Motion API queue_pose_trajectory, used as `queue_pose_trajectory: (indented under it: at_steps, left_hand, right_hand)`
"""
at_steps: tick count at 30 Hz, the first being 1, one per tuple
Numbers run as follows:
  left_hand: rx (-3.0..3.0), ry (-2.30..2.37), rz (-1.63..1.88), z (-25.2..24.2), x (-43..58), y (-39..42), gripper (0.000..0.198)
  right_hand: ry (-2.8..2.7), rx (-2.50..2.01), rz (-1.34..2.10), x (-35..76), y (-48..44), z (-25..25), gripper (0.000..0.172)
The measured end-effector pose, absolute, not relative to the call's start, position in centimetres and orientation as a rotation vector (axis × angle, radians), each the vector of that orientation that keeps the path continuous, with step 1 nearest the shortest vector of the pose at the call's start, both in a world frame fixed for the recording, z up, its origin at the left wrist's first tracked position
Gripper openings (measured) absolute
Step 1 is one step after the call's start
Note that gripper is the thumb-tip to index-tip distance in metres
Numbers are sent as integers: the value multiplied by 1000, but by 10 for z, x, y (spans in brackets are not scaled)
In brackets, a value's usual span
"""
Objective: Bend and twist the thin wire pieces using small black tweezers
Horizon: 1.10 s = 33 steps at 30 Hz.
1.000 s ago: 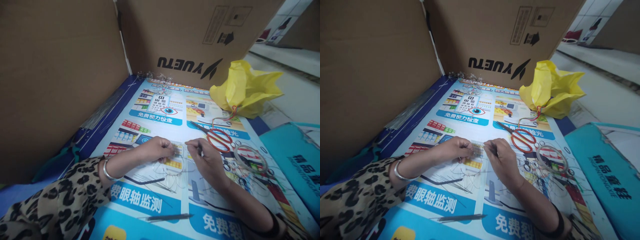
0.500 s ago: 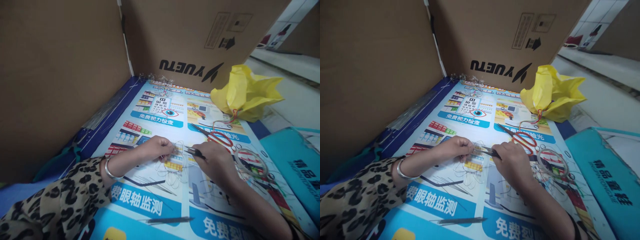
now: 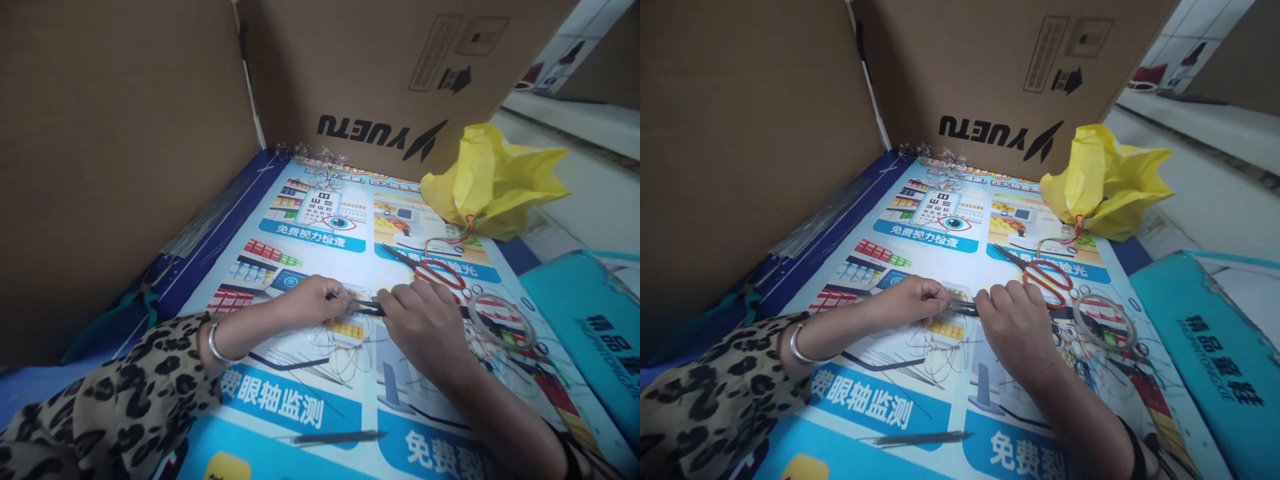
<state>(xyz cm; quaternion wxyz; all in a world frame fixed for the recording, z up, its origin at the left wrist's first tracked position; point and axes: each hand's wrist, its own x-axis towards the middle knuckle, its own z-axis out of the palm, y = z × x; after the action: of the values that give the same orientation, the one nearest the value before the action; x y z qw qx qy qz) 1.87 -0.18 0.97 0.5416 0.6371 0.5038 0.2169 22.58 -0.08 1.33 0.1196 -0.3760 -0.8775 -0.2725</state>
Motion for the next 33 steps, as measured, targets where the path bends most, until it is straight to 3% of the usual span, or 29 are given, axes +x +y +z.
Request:
queue_pose_trajectory:
  at_steps: [33]
  left_hand:
    - [1554, 1091, 499, 12, 17, -3, 16]
  right_hand:
    - [-2558, -1152, -720, 222, -5, 13, 8]
